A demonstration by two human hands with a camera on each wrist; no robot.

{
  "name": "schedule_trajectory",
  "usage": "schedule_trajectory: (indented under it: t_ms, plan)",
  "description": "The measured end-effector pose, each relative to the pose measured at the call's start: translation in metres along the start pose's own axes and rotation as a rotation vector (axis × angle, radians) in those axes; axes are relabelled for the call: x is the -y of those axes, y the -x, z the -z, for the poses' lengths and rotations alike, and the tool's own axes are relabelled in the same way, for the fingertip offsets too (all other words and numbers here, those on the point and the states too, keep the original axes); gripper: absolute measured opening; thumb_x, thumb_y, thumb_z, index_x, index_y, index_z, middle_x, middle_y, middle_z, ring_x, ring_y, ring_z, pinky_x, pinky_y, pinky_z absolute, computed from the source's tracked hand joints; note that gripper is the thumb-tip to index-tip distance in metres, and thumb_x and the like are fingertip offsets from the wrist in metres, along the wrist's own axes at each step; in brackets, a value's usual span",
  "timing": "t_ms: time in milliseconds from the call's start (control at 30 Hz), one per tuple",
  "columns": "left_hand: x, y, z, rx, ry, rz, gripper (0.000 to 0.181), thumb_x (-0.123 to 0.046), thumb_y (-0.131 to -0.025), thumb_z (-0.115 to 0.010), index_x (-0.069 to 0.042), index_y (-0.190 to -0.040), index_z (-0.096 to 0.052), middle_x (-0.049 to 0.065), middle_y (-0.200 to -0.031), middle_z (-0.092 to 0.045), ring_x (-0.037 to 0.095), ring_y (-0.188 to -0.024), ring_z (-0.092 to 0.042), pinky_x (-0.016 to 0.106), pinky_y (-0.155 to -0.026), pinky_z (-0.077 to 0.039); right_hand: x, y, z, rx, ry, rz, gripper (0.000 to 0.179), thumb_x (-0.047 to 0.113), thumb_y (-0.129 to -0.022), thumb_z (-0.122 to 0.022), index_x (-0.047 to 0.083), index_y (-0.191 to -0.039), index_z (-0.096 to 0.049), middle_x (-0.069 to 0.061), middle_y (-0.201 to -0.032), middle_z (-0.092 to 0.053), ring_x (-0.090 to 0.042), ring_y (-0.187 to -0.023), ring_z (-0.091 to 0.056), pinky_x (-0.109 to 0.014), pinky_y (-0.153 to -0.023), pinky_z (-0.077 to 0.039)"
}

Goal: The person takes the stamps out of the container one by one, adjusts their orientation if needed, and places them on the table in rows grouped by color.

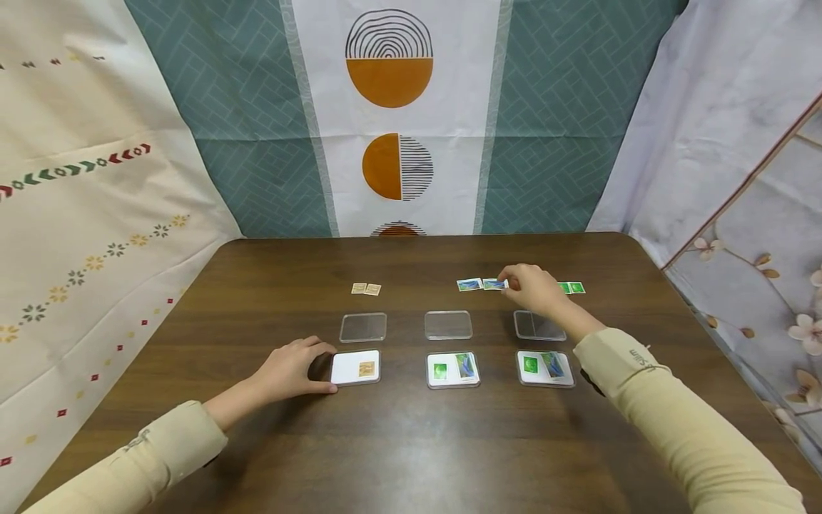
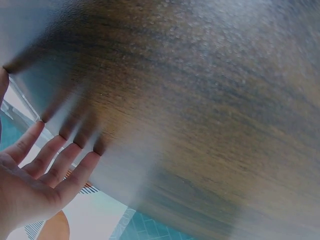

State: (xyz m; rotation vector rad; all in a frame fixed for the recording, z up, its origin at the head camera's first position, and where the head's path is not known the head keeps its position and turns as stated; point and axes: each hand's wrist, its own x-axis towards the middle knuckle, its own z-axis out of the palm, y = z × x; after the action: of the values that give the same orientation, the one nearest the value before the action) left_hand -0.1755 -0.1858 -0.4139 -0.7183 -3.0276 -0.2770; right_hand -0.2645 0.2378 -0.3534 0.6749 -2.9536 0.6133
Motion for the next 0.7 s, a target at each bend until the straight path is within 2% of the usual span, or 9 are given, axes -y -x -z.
schedule_trajectory:
  t_ms: [167,400,700]
  plan:
    - [0.000,-0.001,-0.001,-0.007,0.000,-0.004,0.064,-0.052,-0.065,-0.080,-0.012,-0.112,-0.065,0.006,-0.104,-0.064,0.028,-0.095,-0.063,0.049,-0.069,-0.051,0.008,0.001,-0.004,0.005,-0.027,0.030,0.023,0.010,-0.086,-0.066,-0.004,-0.104,-0.064,-0.003,-0.068,-0.048,-0.012,-0.057,-0.039,-0.027,-0.054,-0.032]
    - [0.001,0.001,-0.001,-0.008,-0.008,-0.013,0.064,-0.052,-0.065,-0.080,-0.012,-0.112,-0.065,0.005,-0.104,-0.064,0.027,-0.093,-0.063,0.048,-0.070,-0.051,0.023,0.003,-0.018,0.023,-0.063,0.080,0.025,0.013,-0.083,-0.070,-0.002,-0.103,-0.064,-0.004,-0.072,-0.059,-0.010,-0.057,-0.044,-0.026,-0.054,-0.037]
    - [0.002,0.000,-0.001,-0.012,-0.008,-0.010,0.063,-0.052,-0.065,-0.080,-0.012,-0.111,-0.065,0.005,-0.103,-0.064,0.027,-0.092,-0.062,0.047,-0.069,-0.051,0.039,0.001,-0.027,0.023,-0.094,0.110,0.025,0.013,-0.083,-0.071,-0.001,-0.102,-0.066,-0.001,-0.072,-0.058,-0.009,-0.058,-0.043,-0.024,-0.056,-0.037]
